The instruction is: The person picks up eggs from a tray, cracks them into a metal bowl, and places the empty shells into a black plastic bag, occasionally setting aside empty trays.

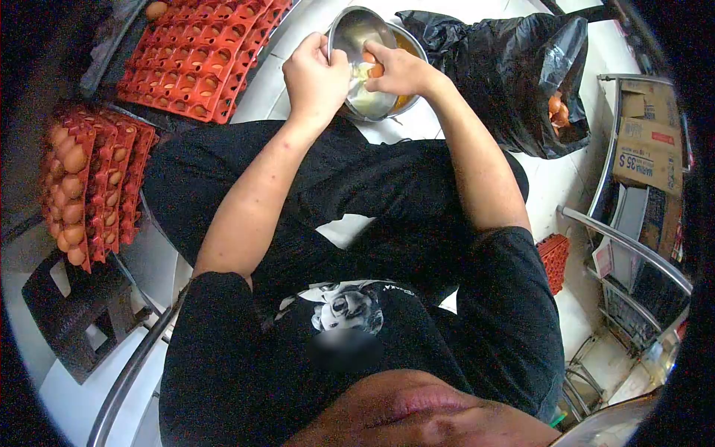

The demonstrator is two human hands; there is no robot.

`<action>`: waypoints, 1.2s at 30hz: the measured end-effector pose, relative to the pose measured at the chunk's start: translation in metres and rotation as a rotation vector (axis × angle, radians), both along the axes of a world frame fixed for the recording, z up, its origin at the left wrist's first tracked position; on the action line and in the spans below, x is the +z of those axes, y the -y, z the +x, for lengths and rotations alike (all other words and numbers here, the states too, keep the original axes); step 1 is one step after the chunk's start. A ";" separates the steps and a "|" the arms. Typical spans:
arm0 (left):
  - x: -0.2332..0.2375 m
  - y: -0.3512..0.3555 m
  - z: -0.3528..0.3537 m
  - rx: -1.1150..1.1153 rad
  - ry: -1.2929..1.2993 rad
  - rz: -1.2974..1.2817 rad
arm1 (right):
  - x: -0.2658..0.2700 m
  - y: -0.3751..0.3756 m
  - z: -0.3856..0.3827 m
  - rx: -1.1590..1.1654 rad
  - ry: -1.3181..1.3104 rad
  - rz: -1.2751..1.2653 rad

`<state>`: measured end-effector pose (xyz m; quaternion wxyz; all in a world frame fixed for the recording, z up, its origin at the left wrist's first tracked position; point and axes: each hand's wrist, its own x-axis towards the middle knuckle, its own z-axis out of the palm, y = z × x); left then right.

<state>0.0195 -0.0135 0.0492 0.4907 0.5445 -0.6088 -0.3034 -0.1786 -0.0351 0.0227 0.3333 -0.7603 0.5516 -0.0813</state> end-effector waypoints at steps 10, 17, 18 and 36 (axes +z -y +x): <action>-0.005 0.001 0.002 -0.004 0.045 -0.002 | -0.012 0.008 -0.012 -0.163 0.216 -0.057; -0.005 -0.003 -0.003 -0.052 0.260 -0.197 | -0.017 0.015 -0.013 -0.284 0.442 -0.074; -0.005 -0.003 -0.003 -0.082 0.327 -0.302 | -0.016 0.015 -0.015 -0.273 0.374 -0.090; 0.000 -0.001 0.003 -0.024 0.056 -0.107 | 0.042 -0.013 -0.039 -0.672 0.163 -0.372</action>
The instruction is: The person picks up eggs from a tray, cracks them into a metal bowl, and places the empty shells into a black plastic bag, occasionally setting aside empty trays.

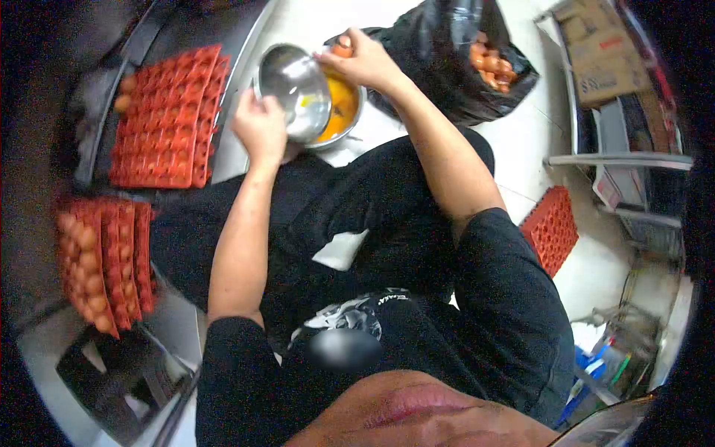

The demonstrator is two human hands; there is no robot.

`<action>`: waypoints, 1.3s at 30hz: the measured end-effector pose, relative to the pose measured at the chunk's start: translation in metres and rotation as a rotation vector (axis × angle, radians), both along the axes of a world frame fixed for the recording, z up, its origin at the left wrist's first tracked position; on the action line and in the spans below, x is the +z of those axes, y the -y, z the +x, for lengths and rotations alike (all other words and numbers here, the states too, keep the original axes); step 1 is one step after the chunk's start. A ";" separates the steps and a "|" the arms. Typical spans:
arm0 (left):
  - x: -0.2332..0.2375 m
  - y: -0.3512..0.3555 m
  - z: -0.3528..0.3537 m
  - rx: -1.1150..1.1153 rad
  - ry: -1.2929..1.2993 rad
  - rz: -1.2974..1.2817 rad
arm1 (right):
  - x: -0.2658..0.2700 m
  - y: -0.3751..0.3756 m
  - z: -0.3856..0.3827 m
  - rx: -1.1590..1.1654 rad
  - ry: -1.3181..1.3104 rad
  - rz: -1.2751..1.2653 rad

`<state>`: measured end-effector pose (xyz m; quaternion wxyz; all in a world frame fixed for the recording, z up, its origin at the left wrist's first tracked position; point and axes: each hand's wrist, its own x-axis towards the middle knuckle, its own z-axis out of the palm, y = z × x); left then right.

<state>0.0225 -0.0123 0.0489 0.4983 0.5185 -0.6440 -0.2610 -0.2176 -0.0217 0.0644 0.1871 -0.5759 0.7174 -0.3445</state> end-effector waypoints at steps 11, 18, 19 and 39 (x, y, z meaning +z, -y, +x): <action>-0.006 0.003 -0.010 -0.019 0.031 -0.048 | 0.089 -0.068 -0.272 -0.463 -0.222 -0.215; -0.004 0.004 -0.009 -0.033 0.041 0.058 | 0.184 -0.029 -0.141 -0.502 -0.388 -0.146; -0.007 0.004 -0.009 -0.029 0.050 0.084 | 0.190 -0.010 -0.116 -0.374 -0.293 -0.119; -0.027 -0.010 -0.026 -0.766 -1.398 0.881 | 0.046 0.223 0.412 0.202 -0.620 -0.065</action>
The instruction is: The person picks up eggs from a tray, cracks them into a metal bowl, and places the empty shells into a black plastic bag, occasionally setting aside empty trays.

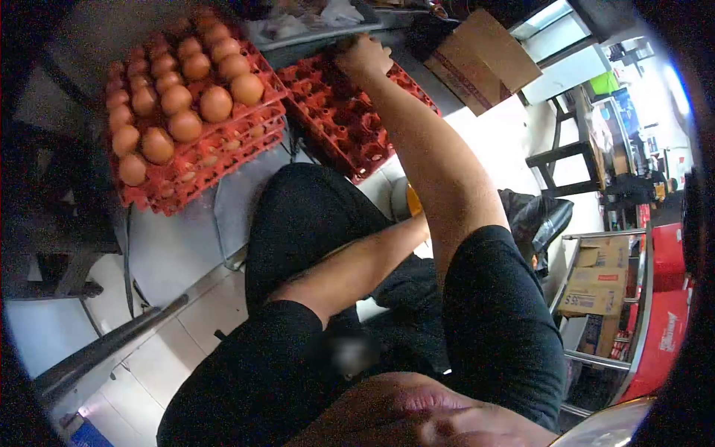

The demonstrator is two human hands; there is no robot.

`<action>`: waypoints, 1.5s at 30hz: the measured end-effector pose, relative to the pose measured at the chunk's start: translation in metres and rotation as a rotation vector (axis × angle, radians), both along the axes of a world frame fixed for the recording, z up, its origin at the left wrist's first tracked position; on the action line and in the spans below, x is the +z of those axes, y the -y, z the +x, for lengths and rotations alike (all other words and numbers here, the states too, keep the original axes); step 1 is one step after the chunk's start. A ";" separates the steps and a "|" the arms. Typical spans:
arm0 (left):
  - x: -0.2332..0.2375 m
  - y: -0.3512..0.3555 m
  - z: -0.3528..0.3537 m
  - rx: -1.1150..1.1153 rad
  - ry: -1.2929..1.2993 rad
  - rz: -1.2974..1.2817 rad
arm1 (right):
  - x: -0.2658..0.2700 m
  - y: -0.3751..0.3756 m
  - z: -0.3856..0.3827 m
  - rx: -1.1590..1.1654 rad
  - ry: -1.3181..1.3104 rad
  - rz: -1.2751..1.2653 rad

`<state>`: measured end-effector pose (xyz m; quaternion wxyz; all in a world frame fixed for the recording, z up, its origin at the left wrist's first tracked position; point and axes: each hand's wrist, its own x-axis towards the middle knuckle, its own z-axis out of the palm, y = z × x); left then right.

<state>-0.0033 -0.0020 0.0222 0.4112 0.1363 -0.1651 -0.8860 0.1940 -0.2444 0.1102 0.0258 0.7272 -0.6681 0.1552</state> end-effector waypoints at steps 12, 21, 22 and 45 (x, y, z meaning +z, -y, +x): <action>0.015 0.029 0.000 0.714 1.285 -0.850 | 0.044 -0.042 -0.146 0.390 0.939 -0.115; 0.037 0.044 0.027 0.816 1.400 -0.636 | -0.005 -0.204 -0.355 -0.006 1.085 0.242; 0.039 0.047 0.032 0.796 1.443 -0.651 | -0.020 -0.213 -0.366 -0.010 1.015 0.287; 0.033 0.036 0.033 0.745 1.286 -0.724 | -0.038 -0.237 -0.380 0.157 0.224 0.066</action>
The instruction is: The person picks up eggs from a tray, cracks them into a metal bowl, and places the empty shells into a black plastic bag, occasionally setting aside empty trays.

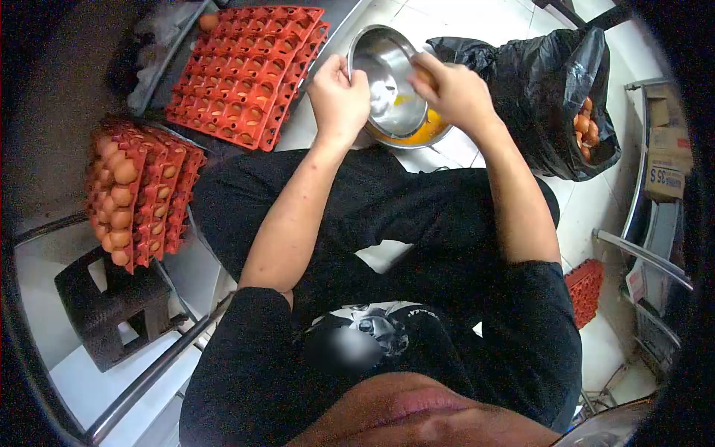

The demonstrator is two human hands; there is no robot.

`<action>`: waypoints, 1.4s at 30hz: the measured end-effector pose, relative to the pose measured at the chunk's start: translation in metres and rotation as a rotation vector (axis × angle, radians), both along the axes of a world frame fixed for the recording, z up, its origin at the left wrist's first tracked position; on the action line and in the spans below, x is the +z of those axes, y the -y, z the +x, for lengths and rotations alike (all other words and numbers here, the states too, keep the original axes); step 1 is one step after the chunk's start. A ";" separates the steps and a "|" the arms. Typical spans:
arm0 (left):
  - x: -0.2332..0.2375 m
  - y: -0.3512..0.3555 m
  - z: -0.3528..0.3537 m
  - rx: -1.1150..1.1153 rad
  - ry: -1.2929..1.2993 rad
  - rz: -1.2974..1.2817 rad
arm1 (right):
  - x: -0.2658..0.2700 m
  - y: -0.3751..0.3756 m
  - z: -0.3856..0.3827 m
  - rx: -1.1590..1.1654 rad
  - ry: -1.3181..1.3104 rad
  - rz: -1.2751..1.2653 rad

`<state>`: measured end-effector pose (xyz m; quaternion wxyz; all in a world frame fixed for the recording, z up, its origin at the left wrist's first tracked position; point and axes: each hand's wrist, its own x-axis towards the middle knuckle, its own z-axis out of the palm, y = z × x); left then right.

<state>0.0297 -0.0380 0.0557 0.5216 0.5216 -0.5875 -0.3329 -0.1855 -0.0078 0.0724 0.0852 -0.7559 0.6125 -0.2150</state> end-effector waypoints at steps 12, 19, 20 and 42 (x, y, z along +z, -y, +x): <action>0.005 -0.007 0.002 0.071 0.048 0.071 | -0.030 0.012 0.018 0.052 0.032 0.179; -0.006 -0.014 -0.009 0.026 0.152 0.047 | -0.047 0.017 0.026 0.103 0.083 0.315; -0.004 -0.016 -0.012 0.040 0.129 0.038 | -0.044 0.017 0.027 0.097 0.080 0.347; -0.008 -0.018 -0.011 -0.009 0.149 0.033 | -0.043 0.040 0.004 0.108 0.522 0.960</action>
